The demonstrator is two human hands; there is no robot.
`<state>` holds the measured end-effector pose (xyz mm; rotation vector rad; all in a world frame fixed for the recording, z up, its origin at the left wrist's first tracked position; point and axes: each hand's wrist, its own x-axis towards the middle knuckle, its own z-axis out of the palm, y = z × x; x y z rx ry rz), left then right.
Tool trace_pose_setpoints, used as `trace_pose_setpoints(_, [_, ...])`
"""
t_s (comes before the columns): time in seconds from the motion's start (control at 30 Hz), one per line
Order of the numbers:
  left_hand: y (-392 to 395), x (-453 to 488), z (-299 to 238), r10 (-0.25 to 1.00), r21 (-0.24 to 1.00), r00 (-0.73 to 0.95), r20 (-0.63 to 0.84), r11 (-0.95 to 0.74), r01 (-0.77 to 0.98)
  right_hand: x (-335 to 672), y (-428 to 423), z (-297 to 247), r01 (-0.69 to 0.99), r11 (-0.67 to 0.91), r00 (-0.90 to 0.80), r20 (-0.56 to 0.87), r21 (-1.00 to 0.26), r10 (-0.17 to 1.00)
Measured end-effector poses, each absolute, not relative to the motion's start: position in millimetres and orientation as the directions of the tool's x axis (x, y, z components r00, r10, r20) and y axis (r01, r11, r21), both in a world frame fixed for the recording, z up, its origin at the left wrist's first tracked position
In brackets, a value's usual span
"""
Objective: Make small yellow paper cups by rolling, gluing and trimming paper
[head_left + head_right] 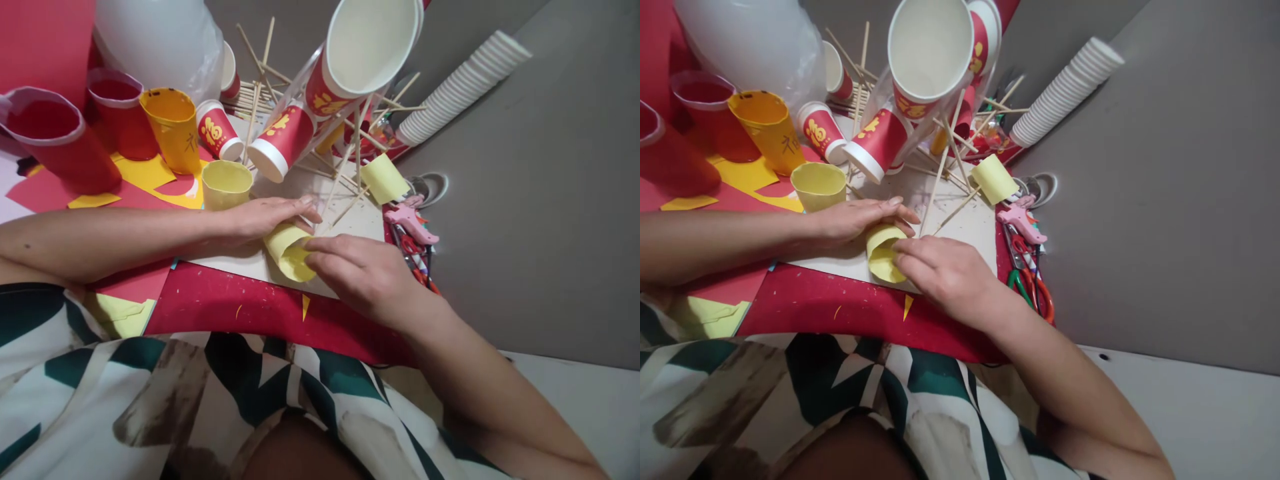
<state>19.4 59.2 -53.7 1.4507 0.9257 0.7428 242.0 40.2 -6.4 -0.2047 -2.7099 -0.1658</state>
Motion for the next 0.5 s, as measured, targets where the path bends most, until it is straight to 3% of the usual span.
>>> trace_pose_setpoints(0.17, [55.3,17.4,-48.8,0.88,0.961,0.47,-0.059,-0.077,0.266,247.6,57.1,-18.4,0.269,0.942,-0.719,0.609,-0.202,0.336])
trace_pose_setpoints(0.33, [50.2,18.7,-42.3,0.926,0.958,0.369,-0.072,-0.039,0.285,244.1,55.7,-21.2,0.24,0.877,-0.57,0.67,-0.416,0.474])
trace_pose_setpoints(0.5, [51.5,17.9,-48.4,0.964,0.985,0.253,-0.086,0.044,0.167,238.7,53.8,-27.0,0.234,0.86,-0.641,0.593,-0.454,0.488])
